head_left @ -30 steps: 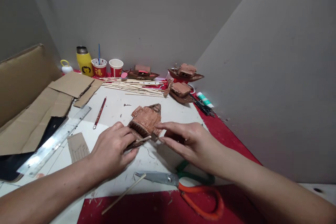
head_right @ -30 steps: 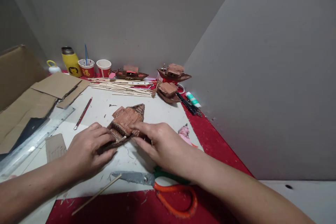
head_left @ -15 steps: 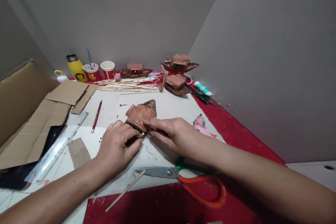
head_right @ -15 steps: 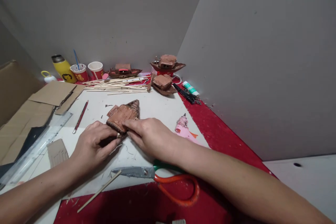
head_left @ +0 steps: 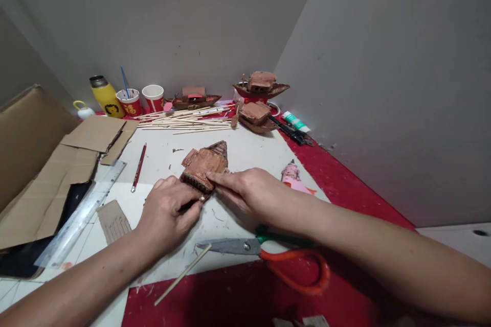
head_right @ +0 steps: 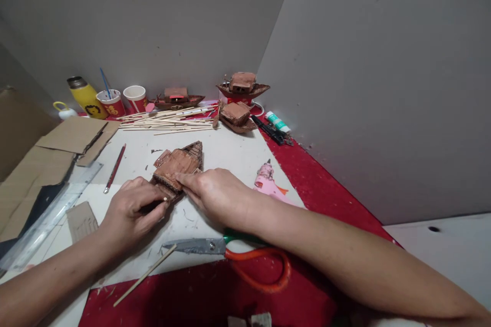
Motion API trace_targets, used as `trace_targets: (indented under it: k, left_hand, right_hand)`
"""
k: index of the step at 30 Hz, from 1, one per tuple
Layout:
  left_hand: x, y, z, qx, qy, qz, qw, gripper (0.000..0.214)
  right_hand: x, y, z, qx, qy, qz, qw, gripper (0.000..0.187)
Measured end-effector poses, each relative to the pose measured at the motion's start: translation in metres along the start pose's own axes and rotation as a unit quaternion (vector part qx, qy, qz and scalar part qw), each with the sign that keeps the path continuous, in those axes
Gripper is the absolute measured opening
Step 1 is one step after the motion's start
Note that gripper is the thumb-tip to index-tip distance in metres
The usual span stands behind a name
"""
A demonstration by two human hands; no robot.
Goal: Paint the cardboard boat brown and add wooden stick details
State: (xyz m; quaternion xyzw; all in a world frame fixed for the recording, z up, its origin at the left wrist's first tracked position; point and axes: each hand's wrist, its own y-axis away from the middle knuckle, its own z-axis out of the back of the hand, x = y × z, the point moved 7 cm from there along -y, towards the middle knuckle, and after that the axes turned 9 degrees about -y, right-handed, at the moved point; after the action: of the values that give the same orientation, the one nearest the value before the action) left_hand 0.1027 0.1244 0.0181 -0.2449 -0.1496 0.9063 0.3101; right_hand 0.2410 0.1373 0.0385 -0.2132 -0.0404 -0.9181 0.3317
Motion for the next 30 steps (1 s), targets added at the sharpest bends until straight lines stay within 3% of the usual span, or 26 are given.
trace_targets:
  k: [11,18,30]
  left_hand:
    - [0.001,0.004,-0.001,-0.003,-0.001,0.003,1.000,0.009]
    - [0.004,0.004,-0.004,0.018,-0.033,0.023,0.999,0.008]
    - [0.002,0.002,-0.009,0.027,-0.054,0.020,0.998,0.008]
  right_hand:
    - [0.002,0.001,0.004,0.000,0.020,-0.011,1.000,0.024]
    - [0.006,0.004,0.012,-0.001,-0.014,-0.028,1.000,0.037]
    - [-0.001,0.049,0.024,-0.050,-0.040,-0.017,0.998,0.039]
